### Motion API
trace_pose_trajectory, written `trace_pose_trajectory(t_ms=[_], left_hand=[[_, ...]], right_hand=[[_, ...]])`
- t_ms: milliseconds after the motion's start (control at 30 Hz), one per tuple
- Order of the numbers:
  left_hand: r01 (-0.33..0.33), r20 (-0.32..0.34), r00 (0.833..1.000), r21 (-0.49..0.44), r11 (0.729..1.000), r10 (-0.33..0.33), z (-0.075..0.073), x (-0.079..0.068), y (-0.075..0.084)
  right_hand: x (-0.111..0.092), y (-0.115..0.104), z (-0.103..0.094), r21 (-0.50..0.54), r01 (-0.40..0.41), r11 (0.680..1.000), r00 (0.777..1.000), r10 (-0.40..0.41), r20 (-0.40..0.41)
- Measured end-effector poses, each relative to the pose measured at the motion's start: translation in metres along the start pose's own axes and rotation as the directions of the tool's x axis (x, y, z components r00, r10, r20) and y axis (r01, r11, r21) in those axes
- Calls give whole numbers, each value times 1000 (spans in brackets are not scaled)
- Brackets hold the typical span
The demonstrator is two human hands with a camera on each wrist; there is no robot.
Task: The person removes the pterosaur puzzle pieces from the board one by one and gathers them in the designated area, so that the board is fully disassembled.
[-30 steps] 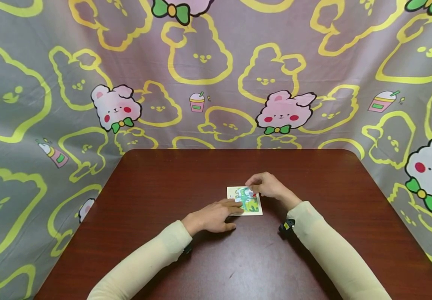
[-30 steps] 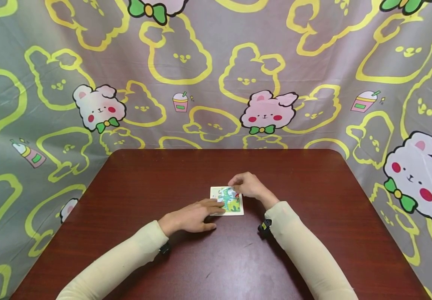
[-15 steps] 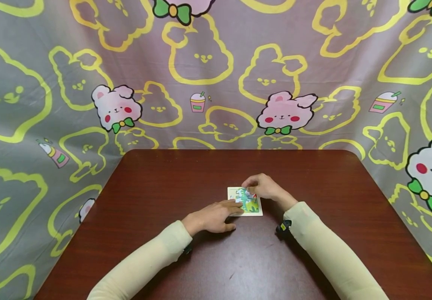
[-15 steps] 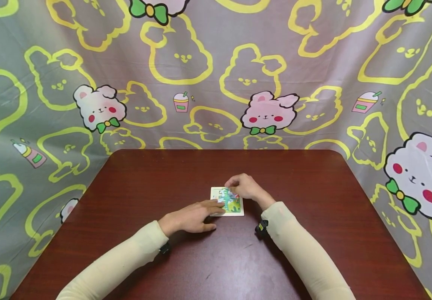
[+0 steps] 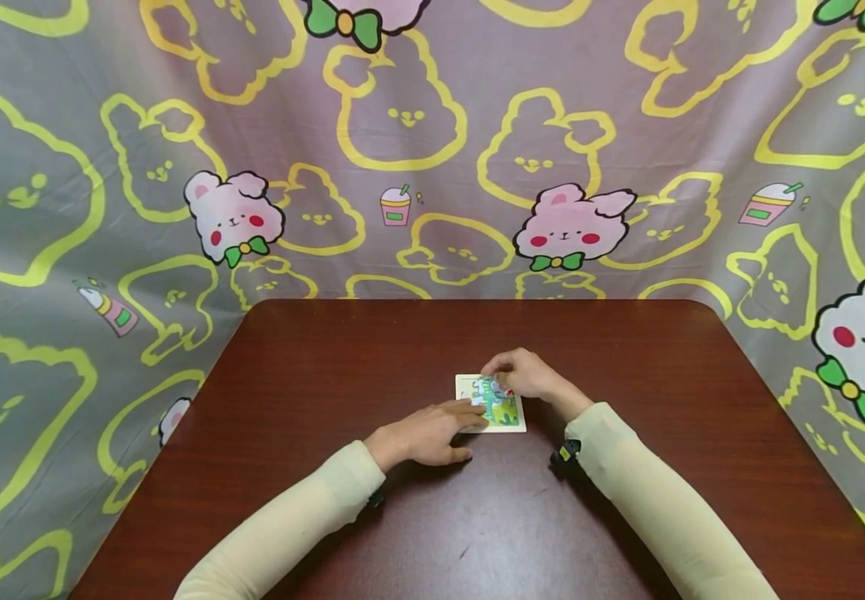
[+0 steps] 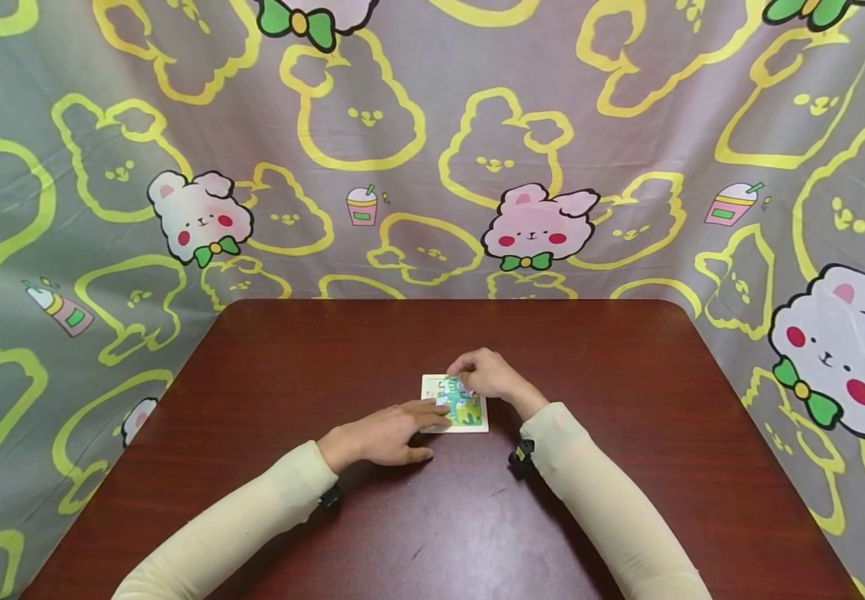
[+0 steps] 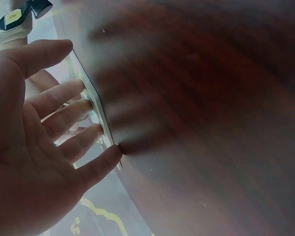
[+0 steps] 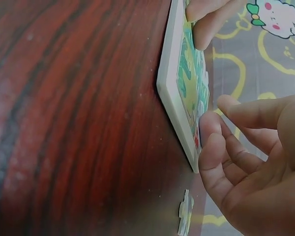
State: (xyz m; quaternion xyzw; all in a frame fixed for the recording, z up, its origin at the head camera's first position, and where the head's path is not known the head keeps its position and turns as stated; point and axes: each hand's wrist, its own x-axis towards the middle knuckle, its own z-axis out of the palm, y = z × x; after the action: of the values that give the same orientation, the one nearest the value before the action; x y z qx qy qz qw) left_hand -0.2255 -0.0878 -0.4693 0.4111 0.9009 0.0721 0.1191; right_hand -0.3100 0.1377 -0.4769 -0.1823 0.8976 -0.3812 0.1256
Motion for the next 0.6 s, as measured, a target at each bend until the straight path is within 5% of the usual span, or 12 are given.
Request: trace_pose_trajectory(t_ms=[600], left_hand=[[16, 20, 1000, 14, 1000, -16, -2, 1, 4]], right_hand=[[-1, 2, 3, 25, -24, 999, 1000, 24, 16]])
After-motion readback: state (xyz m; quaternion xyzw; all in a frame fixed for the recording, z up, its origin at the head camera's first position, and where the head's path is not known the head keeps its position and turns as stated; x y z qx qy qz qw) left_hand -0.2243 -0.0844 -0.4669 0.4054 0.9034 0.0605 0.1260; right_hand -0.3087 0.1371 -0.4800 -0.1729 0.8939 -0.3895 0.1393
